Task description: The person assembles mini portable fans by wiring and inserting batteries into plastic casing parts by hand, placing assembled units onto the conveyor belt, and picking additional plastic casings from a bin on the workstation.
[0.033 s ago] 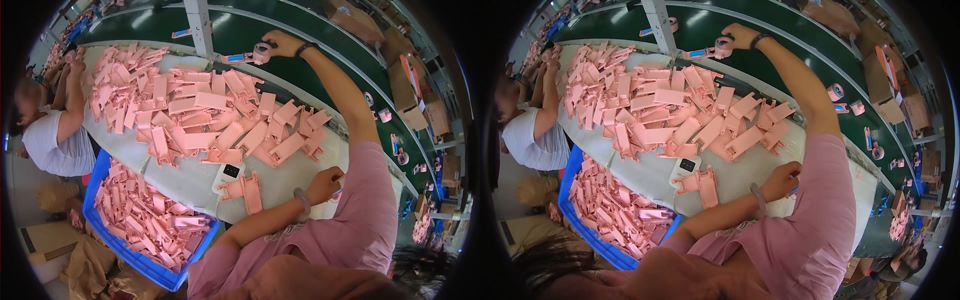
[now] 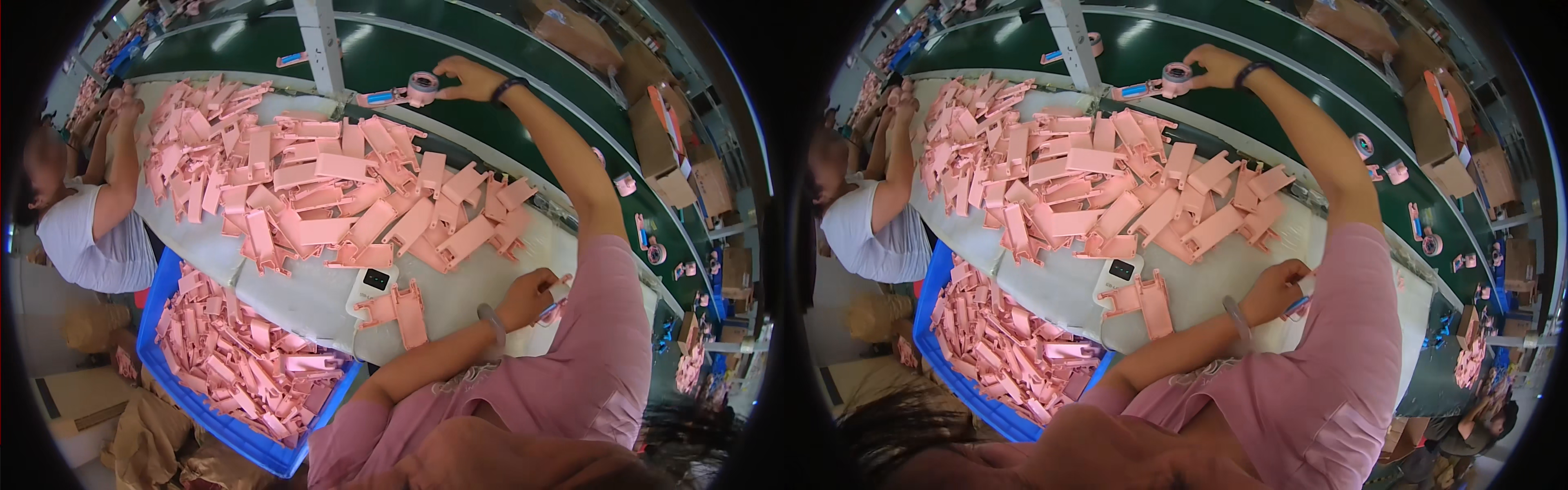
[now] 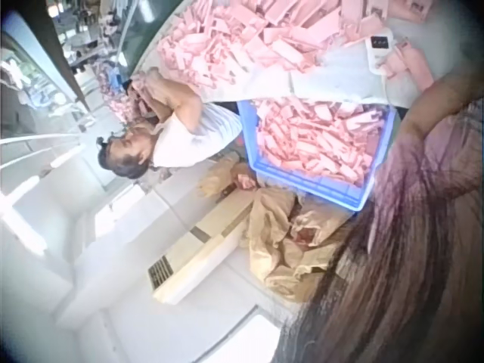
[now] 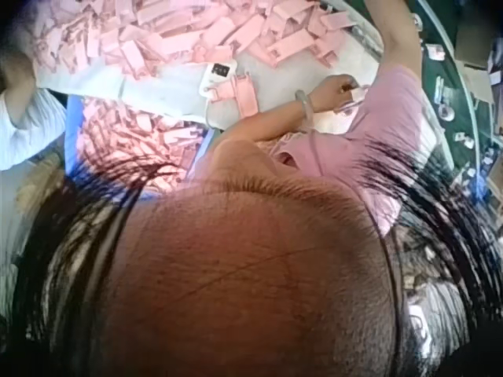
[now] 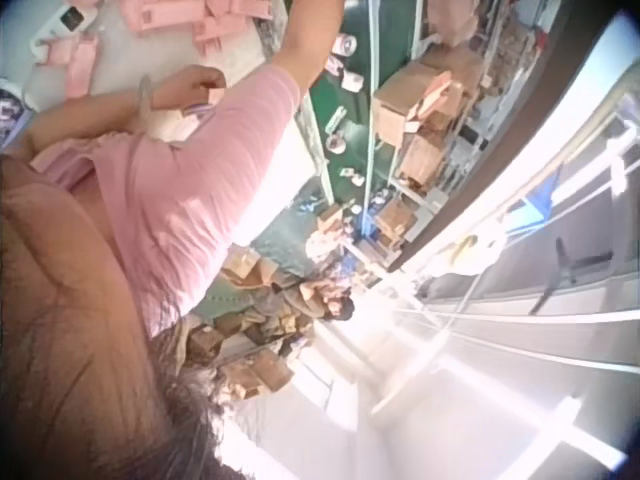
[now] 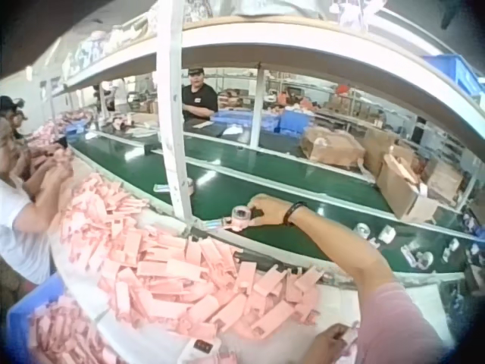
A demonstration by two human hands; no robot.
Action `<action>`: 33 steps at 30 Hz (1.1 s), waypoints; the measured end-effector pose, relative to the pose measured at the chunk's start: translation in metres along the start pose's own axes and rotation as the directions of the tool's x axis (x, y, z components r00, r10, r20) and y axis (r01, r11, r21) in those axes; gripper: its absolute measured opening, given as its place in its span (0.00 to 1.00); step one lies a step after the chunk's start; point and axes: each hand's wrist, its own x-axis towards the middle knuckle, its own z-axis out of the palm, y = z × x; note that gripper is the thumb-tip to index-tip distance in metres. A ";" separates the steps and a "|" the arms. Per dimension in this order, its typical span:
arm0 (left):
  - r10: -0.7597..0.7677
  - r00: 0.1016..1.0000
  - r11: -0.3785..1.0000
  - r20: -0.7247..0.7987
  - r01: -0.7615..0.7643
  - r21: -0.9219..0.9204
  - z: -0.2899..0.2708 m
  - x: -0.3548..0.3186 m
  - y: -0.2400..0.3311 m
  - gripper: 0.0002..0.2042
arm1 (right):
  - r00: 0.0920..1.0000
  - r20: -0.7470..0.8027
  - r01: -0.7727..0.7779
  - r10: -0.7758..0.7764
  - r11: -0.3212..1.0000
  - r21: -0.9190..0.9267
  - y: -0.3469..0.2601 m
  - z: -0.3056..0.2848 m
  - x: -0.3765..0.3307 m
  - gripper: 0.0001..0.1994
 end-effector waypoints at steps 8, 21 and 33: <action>-0.007 0.982 0.999 -0.188 0.016 0.044 -0.017 0.016 -0.011 0.07 | 0.919 -0.143 -0.263 0.366 0.844 0.467 -0.031 0.001 -0.302 0.19; 0.156 0.953 0.923 0.261 -0.046 -0.382 -0.022 0.009 -0.002 0.11 | 0.448 -0.547 -0.179 0.708 0.670 0.720 -0.110 0.165 -0.497 0.04; 0.184 0.946 0.897 0.266 -0.050 -0.439 -0.002 0.051 0.039 0.10 | 0.530 -0.548 -0.140 0.647 0.704 0.696 -0.105 0.151 -0.508 0.05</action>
